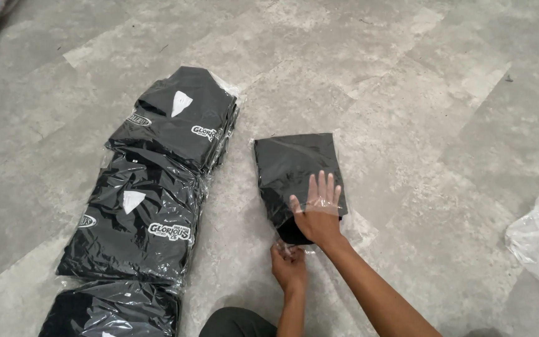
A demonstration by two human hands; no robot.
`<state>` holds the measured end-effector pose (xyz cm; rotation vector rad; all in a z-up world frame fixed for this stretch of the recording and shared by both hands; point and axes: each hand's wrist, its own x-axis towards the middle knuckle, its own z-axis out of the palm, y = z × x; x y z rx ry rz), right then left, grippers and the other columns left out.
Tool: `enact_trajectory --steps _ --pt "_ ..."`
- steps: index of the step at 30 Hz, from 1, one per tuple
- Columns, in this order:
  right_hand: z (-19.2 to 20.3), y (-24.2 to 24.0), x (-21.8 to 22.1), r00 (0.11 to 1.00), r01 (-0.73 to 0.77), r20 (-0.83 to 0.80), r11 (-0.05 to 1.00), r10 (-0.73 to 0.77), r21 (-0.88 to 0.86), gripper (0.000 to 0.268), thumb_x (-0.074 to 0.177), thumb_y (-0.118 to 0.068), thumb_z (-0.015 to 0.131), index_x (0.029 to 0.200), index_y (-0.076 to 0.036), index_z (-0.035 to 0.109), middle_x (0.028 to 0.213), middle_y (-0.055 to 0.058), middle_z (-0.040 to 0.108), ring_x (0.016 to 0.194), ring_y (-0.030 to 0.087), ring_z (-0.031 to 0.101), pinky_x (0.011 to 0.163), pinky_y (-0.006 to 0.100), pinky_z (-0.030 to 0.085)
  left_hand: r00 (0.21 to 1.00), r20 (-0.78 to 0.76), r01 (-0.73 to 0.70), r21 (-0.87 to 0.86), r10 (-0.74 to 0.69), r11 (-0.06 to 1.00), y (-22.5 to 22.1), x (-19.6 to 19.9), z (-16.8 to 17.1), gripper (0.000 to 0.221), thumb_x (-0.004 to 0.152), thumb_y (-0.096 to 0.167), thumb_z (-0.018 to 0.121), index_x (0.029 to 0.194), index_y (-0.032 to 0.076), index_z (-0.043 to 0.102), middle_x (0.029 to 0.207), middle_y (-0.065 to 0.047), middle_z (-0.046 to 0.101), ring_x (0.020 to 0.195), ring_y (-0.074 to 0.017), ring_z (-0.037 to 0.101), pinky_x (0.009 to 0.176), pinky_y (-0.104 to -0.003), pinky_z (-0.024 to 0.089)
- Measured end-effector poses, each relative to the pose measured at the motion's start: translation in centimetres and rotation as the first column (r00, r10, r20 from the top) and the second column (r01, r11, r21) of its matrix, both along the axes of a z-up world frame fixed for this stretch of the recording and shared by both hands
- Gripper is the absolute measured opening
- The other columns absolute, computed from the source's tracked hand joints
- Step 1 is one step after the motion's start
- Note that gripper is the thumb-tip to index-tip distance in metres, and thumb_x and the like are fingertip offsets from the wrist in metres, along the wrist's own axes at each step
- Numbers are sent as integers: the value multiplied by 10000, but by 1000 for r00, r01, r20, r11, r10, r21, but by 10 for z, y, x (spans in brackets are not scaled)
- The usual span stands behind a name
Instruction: The person is placing folded black shirts into clear plastic bags and stacking them on the floor.
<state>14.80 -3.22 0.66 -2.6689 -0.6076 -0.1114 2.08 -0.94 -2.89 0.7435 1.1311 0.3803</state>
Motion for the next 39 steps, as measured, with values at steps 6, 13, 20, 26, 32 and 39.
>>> enact_trajectory --steps 6,13,20,26,32,39 --pt "51 10 -13 906 -102 -418 917 -75 -386 1092 710 -1003 296 1635 -564 -83 1754 161 -248 1586 552 -117 1124 833 56 909 -360 269 118 -211 956 7 -4 40 628 939 73 744 1488 230 483 940 -75 781 855 -182 734 884 -318 575" --pt "-53 8 16 816 166 578 948 23 -271 1142 757 -1158 123 1698 -515 59 1766 212 -61 1574 512 -187 1109 803 -221 876 -407 320 90 -259 943 6 -1 29 694 944 143 775 1525 259 414 1066 -102 806 961 -207 796 897 -346 622" --pt "-59 -1 14 769 173 634 981 -78 -90 1048 809 -1114 176 1680 -534 119 1788 128 -14 1622 431 -133 1158 788 -193 918 -306 293 98 -251 951 3 -9 23 665 918 77 757 1480 252 447 1023 -121 806 910 -212 804 876 -330 618" --pt "-57 -62 5 766 304 630 936 -128 -179 1095 777 -1142 233 1686 -534 206 1783 143 8 1599 446 -171 1126 757 -260 878 -161 447 -56 -450 893 -9 -16 41 740 926 41 763 1523 202 356 860 -147 759 784 -204 739 871 -373 636" --pt "29 -124 -40 930 59 -353 990 -102 -129 873 905 -685 508 1621 -269 231 1757 109 35 1609 447 8 1157 666 228 689 -576 717 456 -439 528 -5 -34 26 945 781 388 910 1508 178 345 1121 -62 589 1032 -293 637 924 -454 514" --pt "40 -214 -76 926 -111 376 970 22 217 441 810 -172 866 1176 -123 625 1073 89 618 1029 278 597 906 394 442 735 -597 451 784 -321 -426 5 -2 57 597 817 114 842 1344 177 571 1311 -93 525 1194 -300 542 914 -520 512"
